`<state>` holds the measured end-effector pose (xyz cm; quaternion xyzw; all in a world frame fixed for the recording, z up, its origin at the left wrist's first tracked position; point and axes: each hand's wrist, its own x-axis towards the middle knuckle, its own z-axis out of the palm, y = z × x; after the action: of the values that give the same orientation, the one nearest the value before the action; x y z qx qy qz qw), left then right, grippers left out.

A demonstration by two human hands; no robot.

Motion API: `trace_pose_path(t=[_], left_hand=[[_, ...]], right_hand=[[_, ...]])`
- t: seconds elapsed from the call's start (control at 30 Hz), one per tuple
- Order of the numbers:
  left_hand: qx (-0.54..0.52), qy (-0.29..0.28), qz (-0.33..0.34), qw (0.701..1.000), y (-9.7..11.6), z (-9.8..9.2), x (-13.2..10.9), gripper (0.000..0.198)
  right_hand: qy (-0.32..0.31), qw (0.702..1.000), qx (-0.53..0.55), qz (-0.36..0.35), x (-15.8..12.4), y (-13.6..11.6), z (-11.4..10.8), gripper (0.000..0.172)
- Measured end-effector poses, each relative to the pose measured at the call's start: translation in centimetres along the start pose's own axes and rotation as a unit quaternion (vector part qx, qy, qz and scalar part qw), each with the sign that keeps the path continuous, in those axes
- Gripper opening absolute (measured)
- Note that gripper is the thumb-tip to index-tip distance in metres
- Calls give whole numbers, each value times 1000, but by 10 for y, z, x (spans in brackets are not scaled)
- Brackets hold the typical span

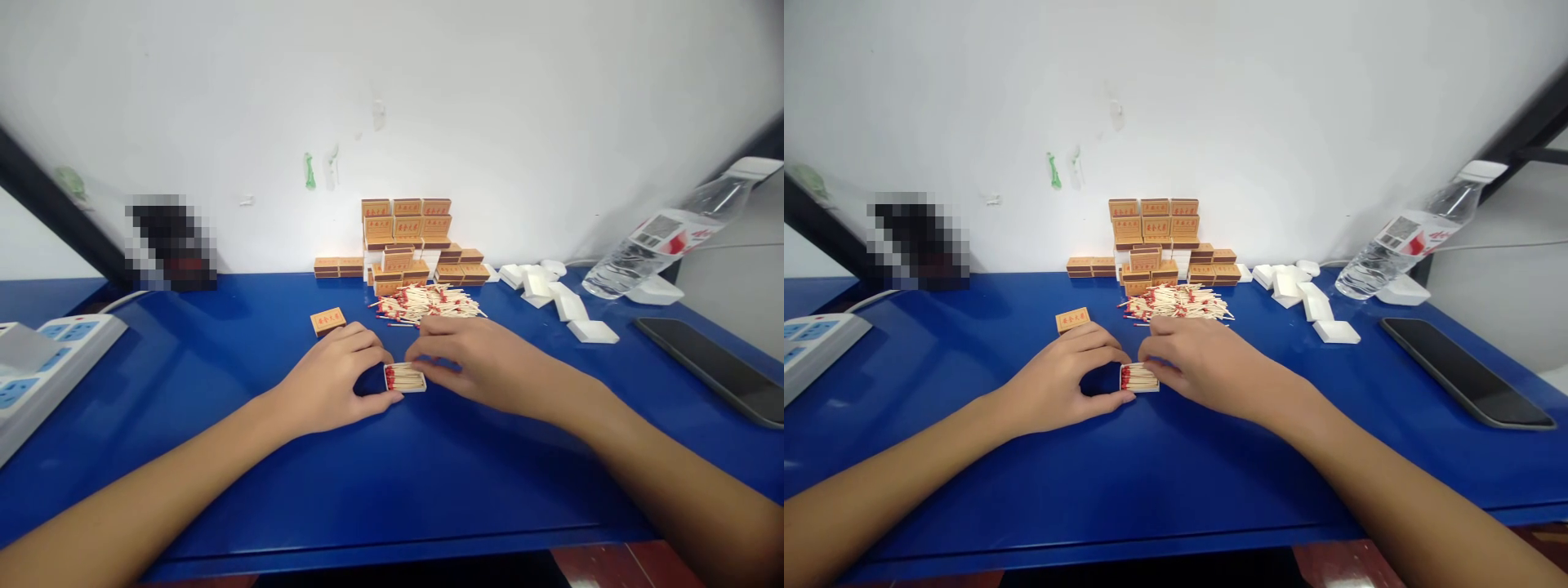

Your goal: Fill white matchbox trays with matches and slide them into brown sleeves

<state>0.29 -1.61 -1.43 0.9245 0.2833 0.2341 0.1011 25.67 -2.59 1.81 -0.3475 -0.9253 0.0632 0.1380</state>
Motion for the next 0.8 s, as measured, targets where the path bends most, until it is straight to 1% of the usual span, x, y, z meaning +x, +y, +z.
trace_pose_path(t=[0.07,0.13,0.17,0.23,0.33,0.47,0.57,0.6,0.63,0.67,0.73,0.77,0.8], left_hand=[[-4,2,-1,1000,0,0,0,24],[-7,3,-3,1000,0,-1,1,24],[-9,3,-3,1000,0,-1,1,24],[-9,9,0,1000,0,-1,1,25],[-7,20,4,1000,0,0,0,26],[-1,7,0,1000,1,0,0,27],[22,3,5,1000,-4,-9,1,42],[41,7,9,999,-8,-14,1,47],[73,11,7,997,-14,-21,2,45],[103,25,-5,994,-21,-28,2,39],[152,28,-29,987,-37,-42,2,32],[178,16,-43,983,-44,-47,2,35],[194,-11,-56,979,-51,-52,1,39]], right_hand=[[32,999,-12,22,-1,10,-6,17],[60,996,-31,57,-2,25,-13,16],[63,994,-44,78,-4,34,-15,15],[43,990,-65,114,-6,50,-19,13],[0,990,-47,134,-7,63,-18,13],[-25,990,-3,137,-4,61,-13,15],[-18,990,12,138,-2,54,-13,18],[-14,991,24,132,-2,51,-13,17],[-17,992,42,122,-2,48,-14,16],[-25,992,65,110,-2,45,-14,17],[-56,988,114,93,-2,36,-14,27],[-75,984,133,92,-2,31,-14,34],[-92,981,146,95,-2,26,-13,40]])
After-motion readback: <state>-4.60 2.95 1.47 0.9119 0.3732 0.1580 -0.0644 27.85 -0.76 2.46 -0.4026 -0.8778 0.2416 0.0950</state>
